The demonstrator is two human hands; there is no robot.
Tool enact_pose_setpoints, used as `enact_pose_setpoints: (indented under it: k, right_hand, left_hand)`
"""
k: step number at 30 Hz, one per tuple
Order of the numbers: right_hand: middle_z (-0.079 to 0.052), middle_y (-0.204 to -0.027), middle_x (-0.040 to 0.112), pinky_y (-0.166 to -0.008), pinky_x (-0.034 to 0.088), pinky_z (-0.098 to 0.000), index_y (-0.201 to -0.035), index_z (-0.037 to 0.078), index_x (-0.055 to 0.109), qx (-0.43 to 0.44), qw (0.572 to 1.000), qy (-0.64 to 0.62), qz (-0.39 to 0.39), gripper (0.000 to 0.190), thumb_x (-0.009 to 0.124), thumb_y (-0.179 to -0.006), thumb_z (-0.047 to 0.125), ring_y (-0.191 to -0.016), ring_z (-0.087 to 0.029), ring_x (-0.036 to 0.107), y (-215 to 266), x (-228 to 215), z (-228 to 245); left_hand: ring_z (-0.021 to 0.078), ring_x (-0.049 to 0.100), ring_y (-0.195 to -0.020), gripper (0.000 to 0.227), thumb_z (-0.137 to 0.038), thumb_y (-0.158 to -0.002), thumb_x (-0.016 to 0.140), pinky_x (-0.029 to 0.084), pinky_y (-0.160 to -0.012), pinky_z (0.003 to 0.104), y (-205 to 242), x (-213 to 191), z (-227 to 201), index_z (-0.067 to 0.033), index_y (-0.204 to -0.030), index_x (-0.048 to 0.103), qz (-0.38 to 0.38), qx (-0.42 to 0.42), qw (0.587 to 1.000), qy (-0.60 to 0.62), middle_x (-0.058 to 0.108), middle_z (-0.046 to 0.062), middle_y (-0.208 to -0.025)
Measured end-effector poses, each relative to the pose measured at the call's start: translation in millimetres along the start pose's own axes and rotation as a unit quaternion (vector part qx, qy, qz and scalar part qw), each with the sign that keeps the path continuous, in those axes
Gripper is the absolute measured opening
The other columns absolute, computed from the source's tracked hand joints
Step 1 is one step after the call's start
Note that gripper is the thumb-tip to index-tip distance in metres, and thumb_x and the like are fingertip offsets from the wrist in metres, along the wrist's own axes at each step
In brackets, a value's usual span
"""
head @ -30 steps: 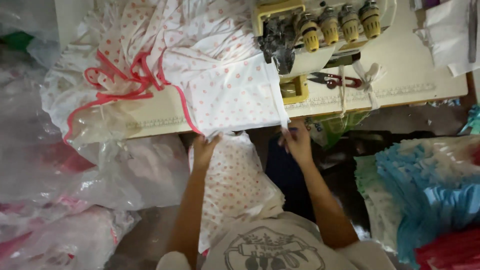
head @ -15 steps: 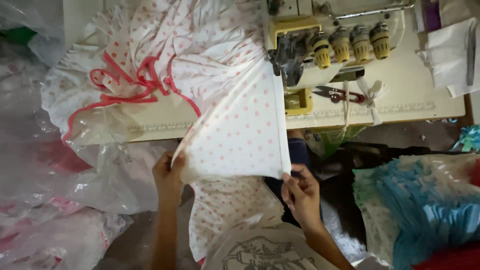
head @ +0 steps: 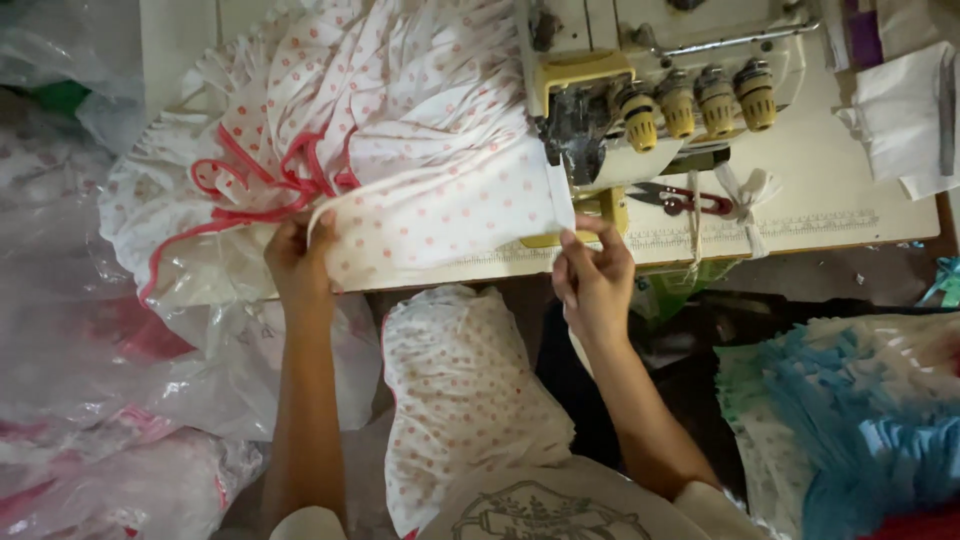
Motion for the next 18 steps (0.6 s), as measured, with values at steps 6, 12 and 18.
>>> enact_pose_setpoints:
  k: [6,12,18]
  right_hand:
    - [-0.017,-0.051,0.057,-0.028,0.027,-0.0225,-0.114,0.000,0.056,-0.029,0.999,0.024,-0.016,0.012,0.060,-0.102,0.000,-0.026,-0.013,0.038,4,6,0]
    - [-0.023,-0.053,0.062,-0.026,0.030,-0.0254,-0.108,-0.003,0.060,0.010,0.989,0.143,-0.045,0.010,0.062,-0.100,0.003,-0.023,-0.018,0.044,85,-41,1]
    - [-0.023,-0.059,0.067,-0.031,0.048,-0.0295,-0.099,-0.001,0.070,0.154,0.931,0.311,-0.112,0.019,0.071,-0.097,0.018,-0.037,-0.022,0.061,175,-182,-28]
  left_hand:
    - [0.0075,0.058,-0.061,0.024,-0.025,-0.093,0.085,0.049,-0.055,0.022,-59,5,22,-0.0146,-0.086,0.065,-0.002,0.027,0.999,0.026,0.061,-0.001,-0.070]
    - [0.0269,0.053,-0.101,0.051,-0.036,-0.087,0.091,0.044,-0.092,0.038,-82,116,19,-0.0110,-0.115,0.058,0.012,0.067,0.997,-0.029,0.058,0.017,-0.106]
    - [0.0446,0.059,-0.134,0.075,-0.056,-0.067,0.098,0.043,-0.113,0.053,-75,137,2,-0.0377,-0.133,0.068,-0.011,-0.073,0.984,-0.161,0.061,0.014,-0.145]
Point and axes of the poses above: each hand's wrist, its own y-axis away from the middle knuckle, its own x-axis out of the palm, z = x × y, the point moved 2 cm from there along -y, towards the middle knuckle
